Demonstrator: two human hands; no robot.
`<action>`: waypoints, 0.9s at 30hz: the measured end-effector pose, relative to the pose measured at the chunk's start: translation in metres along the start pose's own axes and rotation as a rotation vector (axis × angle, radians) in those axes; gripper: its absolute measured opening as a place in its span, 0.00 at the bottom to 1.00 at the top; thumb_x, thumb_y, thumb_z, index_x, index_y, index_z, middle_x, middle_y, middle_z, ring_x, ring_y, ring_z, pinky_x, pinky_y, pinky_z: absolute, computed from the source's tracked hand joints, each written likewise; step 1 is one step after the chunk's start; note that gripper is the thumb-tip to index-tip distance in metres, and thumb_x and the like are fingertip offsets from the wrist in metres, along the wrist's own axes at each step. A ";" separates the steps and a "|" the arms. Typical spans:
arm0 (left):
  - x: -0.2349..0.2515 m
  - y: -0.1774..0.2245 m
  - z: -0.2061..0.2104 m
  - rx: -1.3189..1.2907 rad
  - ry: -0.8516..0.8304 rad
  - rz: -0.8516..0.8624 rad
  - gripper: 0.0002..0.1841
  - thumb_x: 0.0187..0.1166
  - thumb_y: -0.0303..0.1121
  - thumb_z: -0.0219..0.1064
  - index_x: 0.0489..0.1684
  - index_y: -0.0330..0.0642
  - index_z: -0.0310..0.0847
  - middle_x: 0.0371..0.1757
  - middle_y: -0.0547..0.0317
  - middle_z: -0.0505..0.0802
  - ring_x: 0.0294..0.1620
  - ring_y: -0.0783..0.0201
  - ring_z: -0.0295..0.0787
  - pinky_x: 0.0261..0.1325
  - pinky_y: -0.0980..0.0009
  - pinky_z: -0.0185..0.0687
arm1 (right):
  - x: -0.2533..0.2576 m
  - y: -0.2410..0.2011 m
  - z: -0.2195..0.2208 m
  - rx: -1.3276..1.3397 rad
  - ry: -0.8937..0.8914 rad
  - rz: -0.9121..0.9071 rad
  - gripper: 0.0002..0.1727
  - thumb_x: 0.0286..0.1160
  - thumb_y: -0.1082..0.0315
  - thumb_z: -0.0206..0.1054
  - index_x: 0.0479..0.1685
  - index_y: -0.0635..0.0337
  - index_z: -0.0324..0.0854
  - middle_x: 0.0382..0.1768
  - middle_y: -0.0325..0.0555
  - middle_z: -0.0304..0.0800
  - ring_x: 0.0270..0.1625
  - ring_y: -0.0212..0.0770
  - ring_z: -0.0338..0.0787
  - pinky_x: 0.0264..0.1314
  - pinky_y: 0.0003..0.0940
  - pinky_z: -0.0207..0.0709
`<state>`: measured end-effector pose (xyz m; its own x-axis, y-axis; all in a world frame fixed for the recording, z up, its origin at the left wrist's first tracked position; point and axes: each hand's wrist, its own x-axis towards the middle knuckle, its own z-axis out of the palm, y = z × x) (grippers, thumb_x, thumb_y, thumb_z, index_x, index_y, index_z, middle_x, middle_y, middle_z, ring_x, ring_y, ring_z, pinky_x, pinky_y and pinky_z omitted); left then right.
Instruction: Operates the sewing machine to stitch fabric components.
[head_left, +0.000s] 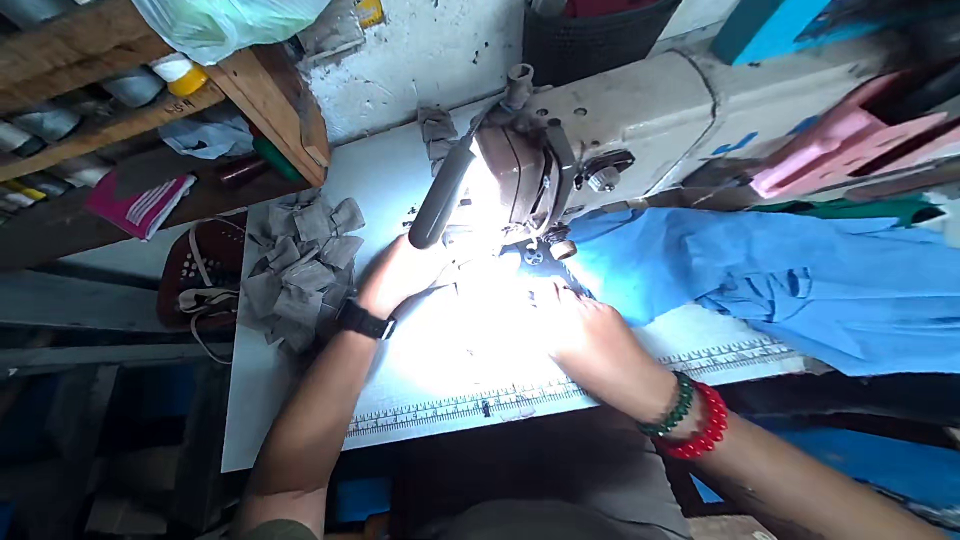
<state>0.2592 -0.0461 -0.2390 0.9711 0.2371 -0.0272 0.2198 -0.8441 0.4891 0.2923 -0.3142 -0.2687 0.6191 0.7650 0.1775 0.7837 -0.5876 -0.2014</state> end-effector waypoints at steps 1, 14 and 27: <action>-0.012 0.007 -0.008 -0.011 -0.035 0.031 0.15 0.81 0.41 0.69 0.27 0.40 0.82 0.27 0.52 0.85 0.30 0.55 0.83 0.36 0.53 0.78 | 0.001 -0.003 0.000 0.048 -0.005 -0.031 0.17 0.78 0.73 0.61 0.59 0.74 0.83 0.45 0.66 0.89 0.43 0.63 0.92 0.43 0.56 0.85; -0.051 0.021 -0.008 -0.256 0.042 0.077 0.10 0.81 0.33 0.71 0.27 0.40 0.86 0.24 0.60 0.85 0.26 0.69 0.79 0.33 0.70 0.77 | 0.046 -0.021 0.000 0.685 0.012 -0.028 0.13 0.83 0.61 0.64 0.55 0.56 0.86 0.48 0.47 0.89 0.50 0.41 0.89 0.55 0.45 0.84; -0.047 0.038 0.015 -0.415 0.100 0.220 0.07 0.79 0.31 0.71 0.33 0.37 0.86 0.27 0.58 0.86 0.29 0.68 0.82 0.35 0.69 0.81 | 0.033 0.013 0.003 1.047 0.063 0.161 0.04 0.76 0.64 0.70 0.40 0.53 0.86 0.26 0.29 0.85 0.28 0.19 0.82 0.34 0.18 0.78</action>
<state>0.2239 -0.0968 -0.2323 0.9722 0.1370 0.1898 -0.0650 -0.6208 0.7812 0.3226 -0.2963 -0.2681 0.7367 0.6658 0.1182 0.2773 -0.1381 -0.9508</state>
